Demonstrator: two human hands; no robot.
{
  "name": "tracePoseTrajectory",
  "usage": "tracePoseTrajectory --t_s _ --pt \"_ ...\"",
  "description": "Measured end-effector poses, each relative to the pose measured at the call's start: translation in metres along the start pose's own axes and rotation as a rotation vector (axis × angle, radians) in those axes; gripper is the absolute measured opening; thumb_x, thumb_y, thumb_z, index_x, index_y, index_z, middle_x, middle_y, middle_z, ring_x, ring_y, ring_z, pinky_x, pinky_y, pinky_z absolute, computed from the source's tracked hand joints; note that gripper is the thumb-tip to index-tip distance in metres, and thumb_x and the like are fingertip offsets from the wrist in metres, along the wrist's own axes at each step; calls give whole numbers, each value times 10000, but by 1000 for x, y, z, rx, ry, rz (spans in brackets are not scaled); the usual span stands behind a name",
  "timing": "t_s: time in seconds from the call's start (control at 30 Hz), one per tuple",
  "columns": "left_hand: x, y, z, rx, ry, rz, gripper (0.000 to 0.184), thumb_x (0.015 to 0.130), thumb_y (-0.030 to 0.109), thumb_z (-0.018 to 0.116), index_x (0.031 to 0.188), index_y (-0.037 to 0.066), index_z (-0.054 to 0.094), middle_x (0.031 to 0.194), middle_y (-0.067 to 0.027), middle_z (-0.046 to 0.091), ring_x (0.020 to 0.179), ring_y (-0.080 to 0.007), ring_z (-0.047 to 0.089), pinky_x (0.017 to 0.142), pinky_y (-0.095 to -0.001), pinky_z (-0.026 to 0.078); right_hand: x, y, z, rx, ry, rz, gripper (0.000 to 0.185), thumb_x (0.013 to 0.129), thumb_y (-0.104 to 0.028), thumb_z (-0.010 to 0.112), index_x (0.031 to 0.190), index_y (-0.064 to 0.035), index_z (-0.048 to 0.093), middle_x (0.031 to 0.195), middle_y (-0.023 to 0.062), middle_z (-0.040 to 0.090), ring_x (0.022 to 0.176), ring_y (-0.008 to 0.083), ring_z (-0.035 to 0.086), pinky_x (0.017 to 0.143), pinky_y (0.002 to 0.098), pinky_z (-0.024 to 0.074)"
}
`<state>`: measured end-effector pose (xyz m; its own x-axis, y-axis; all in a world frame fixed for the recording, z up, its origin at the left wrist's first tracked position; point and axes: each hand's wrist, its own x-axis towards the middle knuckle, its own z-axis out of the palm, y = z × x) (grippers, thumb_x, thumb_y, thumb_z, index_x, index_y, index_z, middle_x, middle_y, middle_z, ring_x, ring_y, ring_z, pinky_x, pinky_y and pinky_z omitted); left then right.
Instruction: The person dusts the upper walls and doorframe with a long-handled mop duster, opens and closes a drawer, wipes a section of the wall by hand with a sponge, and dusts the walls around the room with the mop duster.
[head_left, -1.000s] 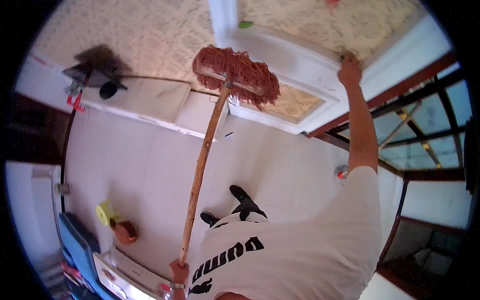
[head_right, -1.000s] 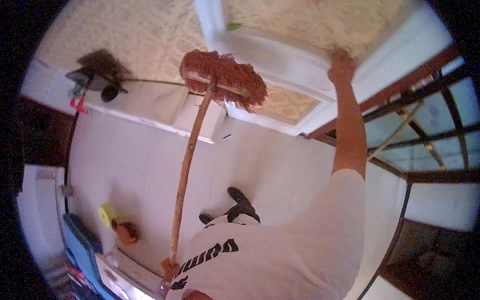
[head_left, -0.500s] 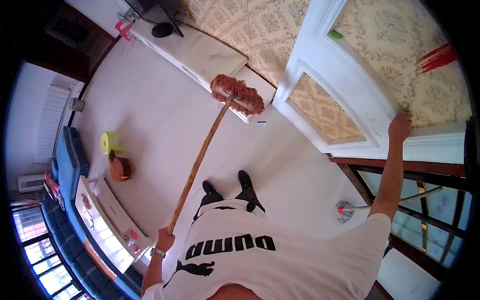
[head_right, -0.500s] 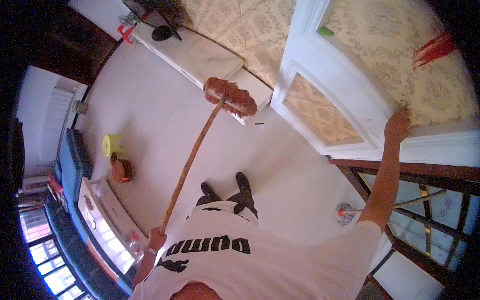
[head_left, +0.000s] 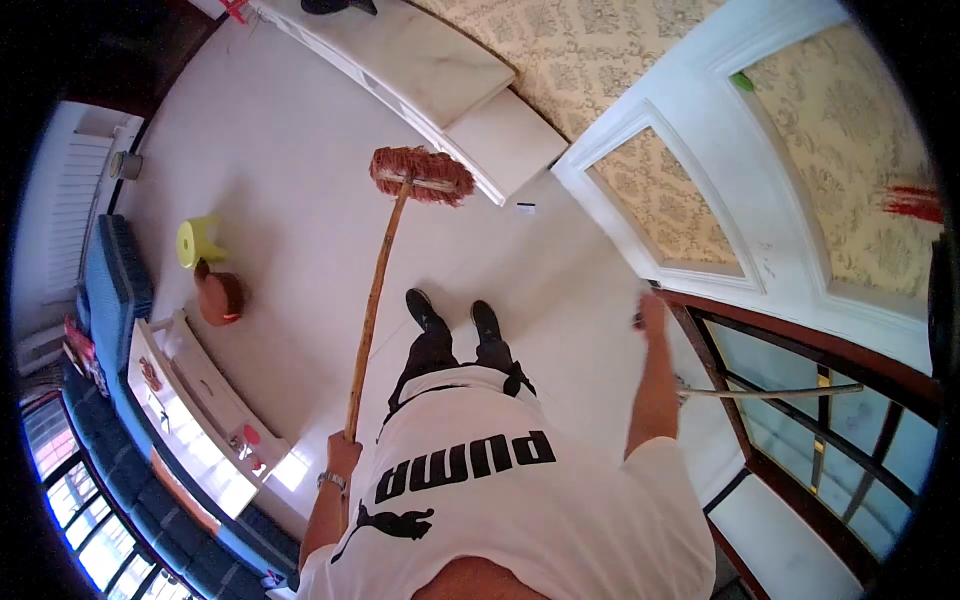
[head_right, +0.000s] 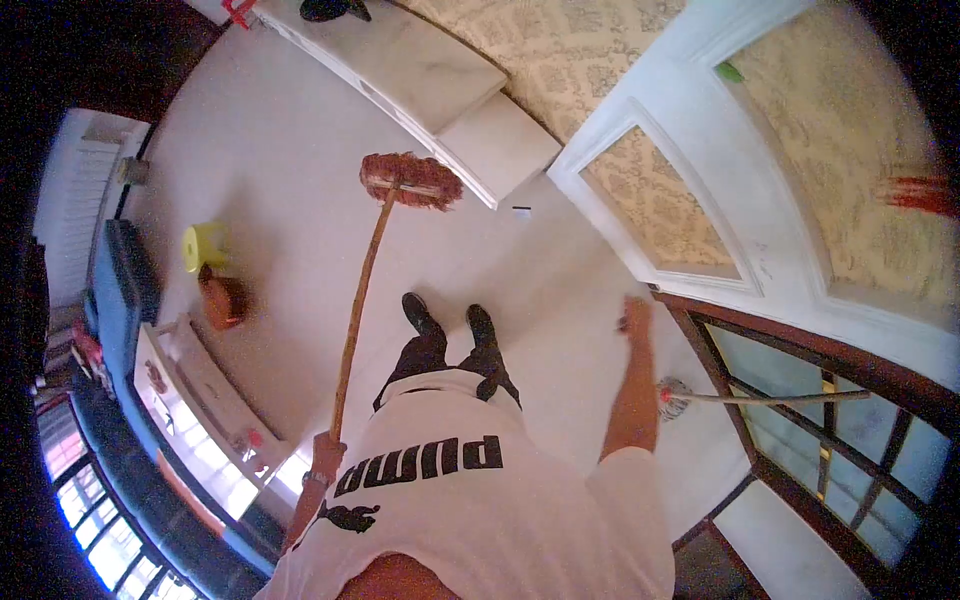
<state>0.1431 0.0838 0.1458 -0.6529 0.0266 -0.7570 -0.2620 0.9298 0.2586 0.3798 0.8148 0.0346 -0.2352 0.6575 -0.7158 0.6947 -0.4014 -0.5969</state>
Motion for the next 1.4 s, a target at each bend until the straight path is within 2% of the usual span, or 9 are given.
tracePoseTrajectory --t_s 0.07,0.13,0.2,0.23,0.33,0.4,0.7,0.87,1.4 --pt "16 25 -12 62 19 36 123 634 82 599 647 -30 548 576 -186 556 524 -297 552 510 -395 446 -62 15 103 -132 -138 151 234 833 -290 555 731 -80 537 576 15 446 536 192 521 499 372 467" --pt "39 15 -16 125 40 68 120 638 83 590 651 -30 552 581 -189 561 535 -309 564 519 -398 459 -55 84 157 -752 -310 -508 301 842 -280 549 651 -47 544 597 47 530 499 175 525 419 353 428" --pt "91 -39 2 350 153 488 120 644 79 572 656 -39 555 581 -195 565 571 -334 582 555 -406 488 -132 28 200 -222 -378 150 248 830 -216 584 671 -27 562 511 48 493 377 149 464 381 296 391" --pt "100 -41 3 344 139 483 120 644 79 572 656 -39 555 581 -195 565 571 -334 582 555 -406 488 -147 7 210 -234 -420 167 222 823 -198 593 691 -21 572 518 46 499 391 139 466 384 288 390" --pt "129 -19 -6 293 -35 408 117 650 75 562 645 -42 556 569 -193 565 531 -321 583 520 -402 496 -154 -19 221 -220 -469 153 180 813 -171 603 748 -4 596 529 42 507 418 121 468 391 275 387" --pt "117 26 -22 2 -129 -75 99 666 67 565 635 -23 540 533 -143 546 430 -257 542 420 -368 466 -150 -42 223 -264 -464 86 151 800 -117 586 872 6 634 536 38 513 450 107 474 405 268 399" --pt "114 80 18 -301 -202 -320 123 683 18 587 654 32 469 486 -40 470 359 -157 462 323 -300 397 -2 -90 232 -784 -486 -225 200 740 -164 600 848 -9 663 574 95 582 433 167 538 475 306 467" --pt "120 101 62 -269 -248 -461 153 684 11 607 673 44 457 478 -31 454 356 -147 464 314 -294 389 132 -80 267 -1148 -471 -587 245 771 -280 584 814 -52 664 804 161 638 758 340 613 727 432 490" --pt "161 64 127 -328 -116 -706 79 717 61 686 692 18 624 582 -45 568 416 -113 504 341 -250 393 485 22 434 -1346 -187 -510 358 761 -214 626 1050 -33 517 1063 172 569 898 338 605 747 426 510"
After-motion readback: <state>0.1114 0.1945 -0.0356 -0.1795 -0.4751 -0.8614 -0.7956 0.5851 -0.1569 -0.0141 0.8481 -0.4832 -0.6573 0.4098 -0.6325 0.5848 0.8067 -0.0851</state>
